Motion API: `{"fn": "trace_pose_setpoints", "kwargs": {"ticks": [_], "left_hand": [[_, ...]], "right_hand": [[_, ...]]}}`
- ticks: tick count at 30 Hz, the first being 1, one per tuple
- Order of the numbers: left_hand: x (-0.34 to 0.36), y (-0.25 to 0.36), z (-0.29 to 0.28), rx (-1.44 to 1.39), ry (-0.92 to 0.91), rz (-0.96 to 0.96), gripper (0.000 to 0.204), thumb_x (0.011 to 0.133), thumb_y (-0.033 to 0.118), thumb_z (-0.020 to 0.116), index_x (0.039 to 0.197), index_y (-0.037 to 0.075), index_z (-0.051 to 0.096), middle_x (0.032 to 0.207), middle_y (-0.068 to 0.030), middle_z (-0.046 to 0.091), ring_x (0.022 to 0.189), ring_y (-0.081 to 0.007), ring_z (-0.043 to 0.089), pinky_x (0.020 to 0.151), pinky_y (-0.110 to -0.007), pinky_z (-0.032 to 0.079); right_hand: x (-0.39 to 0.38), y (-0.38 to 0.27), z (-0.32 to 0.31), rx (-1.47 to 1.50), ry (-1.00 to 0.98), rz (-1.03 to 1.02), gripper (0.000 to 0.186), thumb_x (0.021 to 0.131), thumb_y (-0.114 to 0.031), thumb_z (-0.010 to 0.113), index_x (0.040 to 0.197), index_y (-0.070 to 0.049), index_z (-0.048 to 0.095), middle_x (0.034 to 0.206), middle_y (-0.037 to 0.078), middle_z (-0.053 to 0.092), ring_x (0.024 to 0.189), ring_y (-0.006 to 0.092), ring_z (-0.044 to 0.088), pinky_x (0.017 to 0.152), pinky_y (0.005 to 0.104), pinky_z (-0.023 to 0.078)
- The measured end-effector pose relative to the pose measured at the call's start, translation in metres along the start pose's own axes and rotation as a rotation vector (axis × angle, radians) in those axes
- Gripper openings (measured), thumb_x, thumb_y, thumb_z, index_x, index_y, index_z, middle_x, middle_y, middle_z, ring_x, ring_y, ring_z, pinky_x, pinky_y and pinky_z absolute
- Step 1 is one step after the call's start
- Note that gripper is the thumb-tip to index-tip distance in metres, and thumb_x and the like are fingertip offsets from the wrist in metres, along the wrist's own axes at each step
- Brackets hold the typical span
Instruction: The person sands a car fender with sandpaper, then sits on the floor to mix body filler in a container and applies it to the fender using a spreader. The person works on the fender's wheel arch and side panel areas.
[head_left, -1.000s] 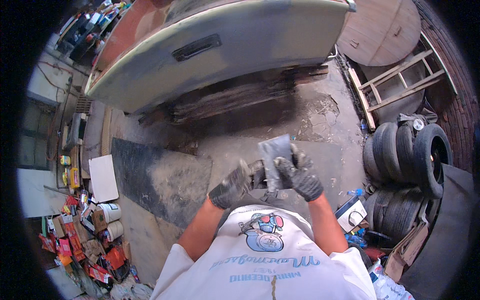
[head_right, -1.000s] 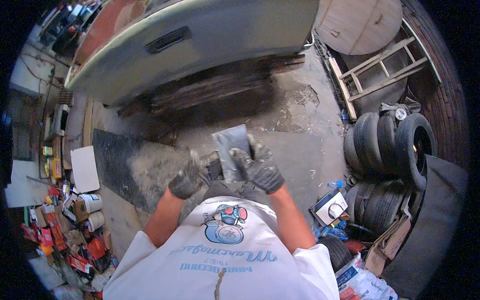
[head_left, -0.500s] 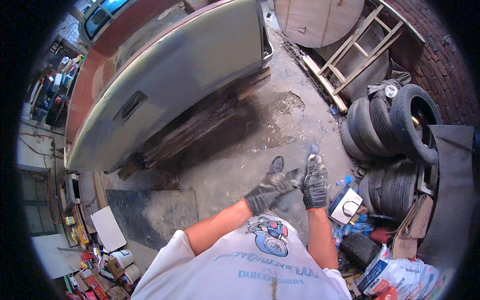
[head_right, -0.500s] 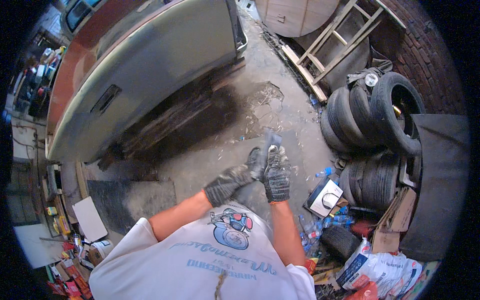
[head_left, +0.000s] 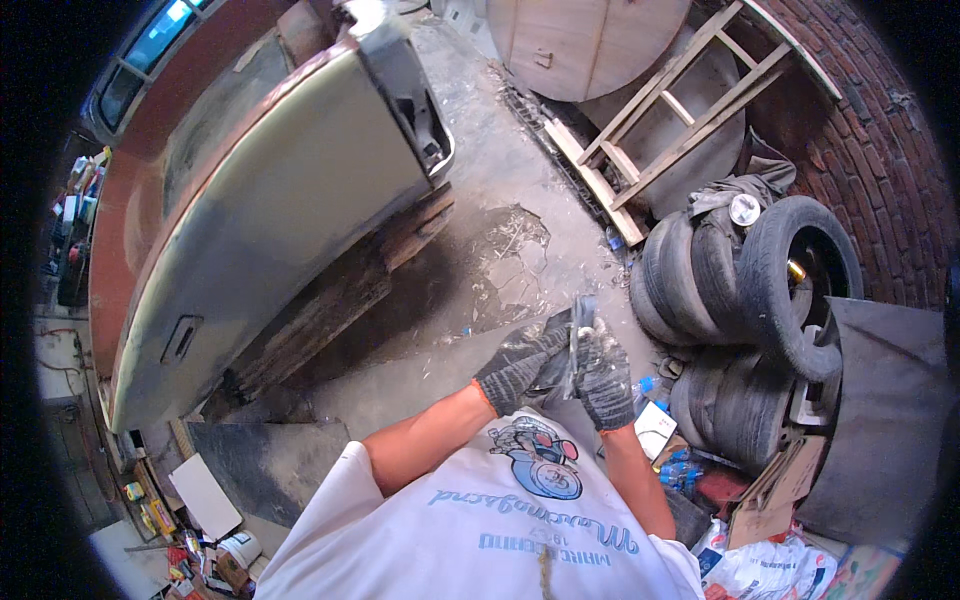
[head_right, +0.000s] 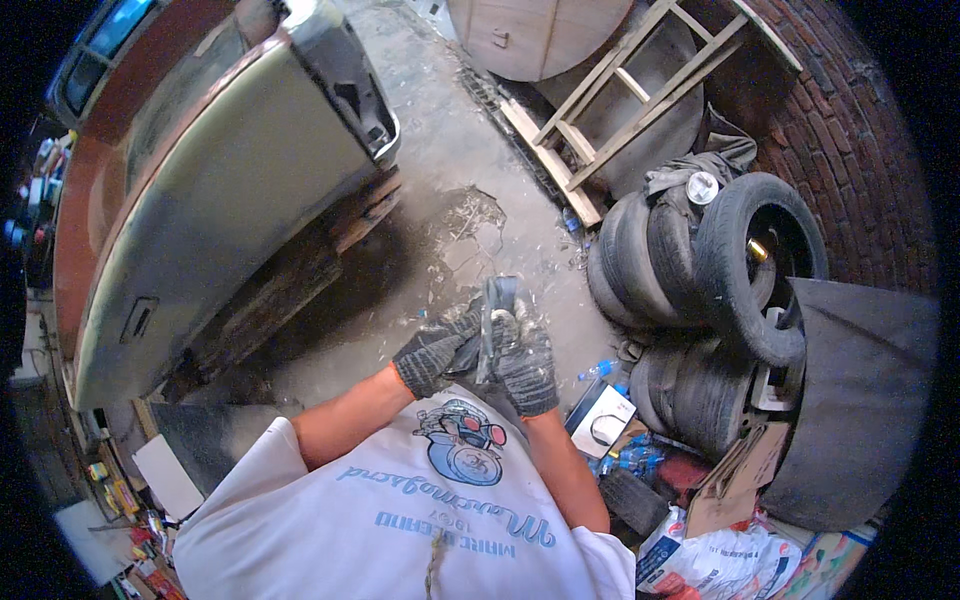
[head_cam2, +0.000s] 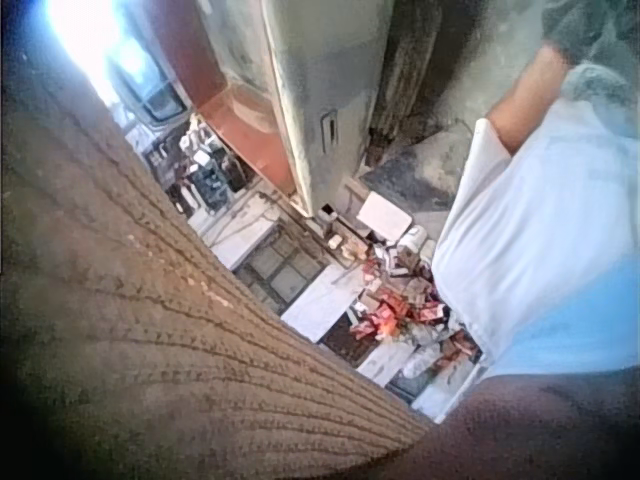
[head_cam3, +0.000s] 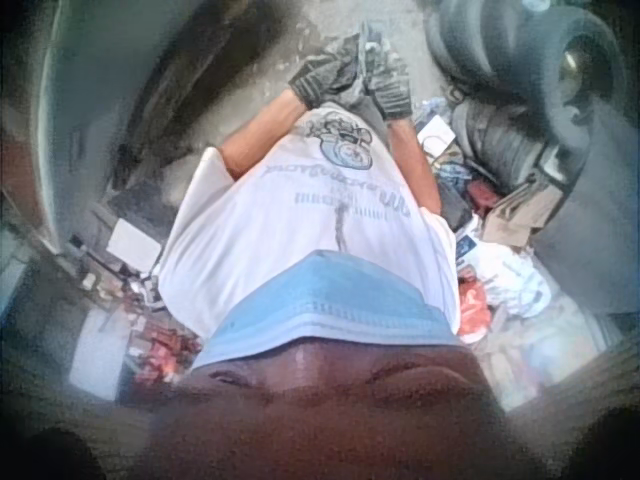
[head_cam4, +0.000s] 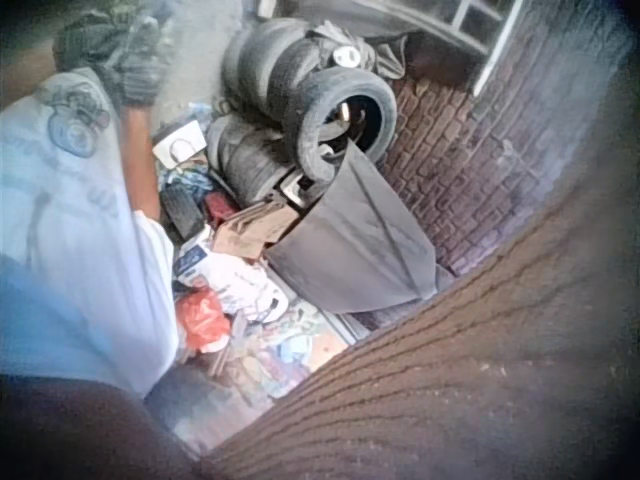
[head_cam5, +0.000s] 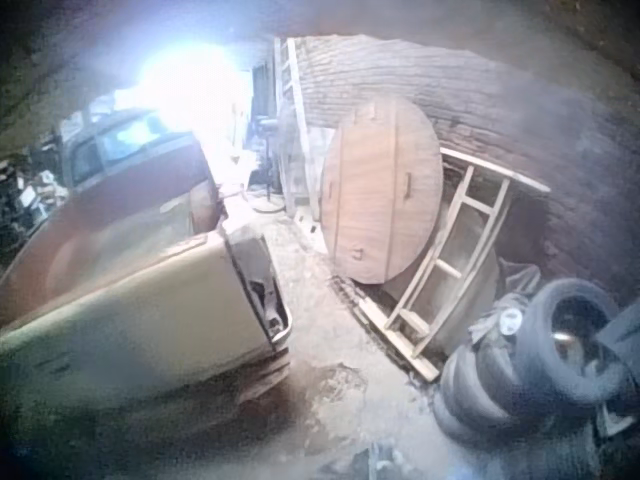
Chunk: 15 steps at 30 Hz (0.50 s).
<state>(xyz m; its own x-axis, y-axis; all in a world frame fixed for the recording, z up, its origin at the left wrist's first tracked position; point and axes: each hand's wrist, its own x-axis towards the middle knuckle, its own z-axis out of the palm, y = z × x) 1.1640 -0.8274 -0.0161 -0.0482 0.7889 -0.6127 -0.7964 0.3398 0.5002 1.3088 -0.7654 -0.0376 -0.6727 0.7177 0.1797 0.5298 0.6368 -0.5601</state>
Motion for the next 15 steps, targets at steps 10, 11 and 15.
{"fn": "trace_pose_setpoints", "kwargs": {"ticks": [10, 11, 15], "left_hand": [[0.088, 0.094, 0.006, -0.225, -0.003, 0.128, 0.021, 0.091, 0.024, 0.059, 0.106, 0.009, 0.063, 0.087, -0.0024, 0.063, 0.068, -0.011, 0.06, 0.055, -0.023, 0.051], [0.101, 0.113, 0.011, -0.138, 0.158, 0.205, 0.02, 0.091, 0.024, 0.06, 0.104, 0.009, 0.064, 0.086, -0.002, 0.063, 0.069, -0.0106, 0.059, 0.055, -0.023, 0.05], [0.147, 0.165, 0.051, -0.042, 0.461, 0.604, 0.023, 0.088, 0.018, 0.062, 0.109, 0.008, 0.058, 0.094, -0.0015, 0.06, 0.083, -0.0104, 0.058, 0.07, -0.026, 0.05]], "right_hand": [[0.134, 0.034, -0.006, 0.256, -0.362, 0.107, 0.044, 0.092, -0.029, 0.053, 0.122, 0.003, 0.05, 0.104, 0.026, 0.06, 0.09, 0.0402, 0.06, 0.077, 0.0438, 0.049], [0.155, 0.043, -0.008, 0.122, -0.475, 0.077, 0.045, 0.091, -0.028, 0.055, 0.122, 0.004, 0.05, 0.104, 0.028, 0.059, 0.092, 0.0407, 0.06, 0.078, 0.0455, 0.048], [0.258, 0.098, -0.032, 0.496, -0.112, 0.317, 0.055, 0.088, -0.026, 0.062, 0.13, 0.001, 0.041, 0.112, 0.021, 0.056, 0.097, 0.0256, 0.058, 0.086, 0.0357, 0.047]]}}
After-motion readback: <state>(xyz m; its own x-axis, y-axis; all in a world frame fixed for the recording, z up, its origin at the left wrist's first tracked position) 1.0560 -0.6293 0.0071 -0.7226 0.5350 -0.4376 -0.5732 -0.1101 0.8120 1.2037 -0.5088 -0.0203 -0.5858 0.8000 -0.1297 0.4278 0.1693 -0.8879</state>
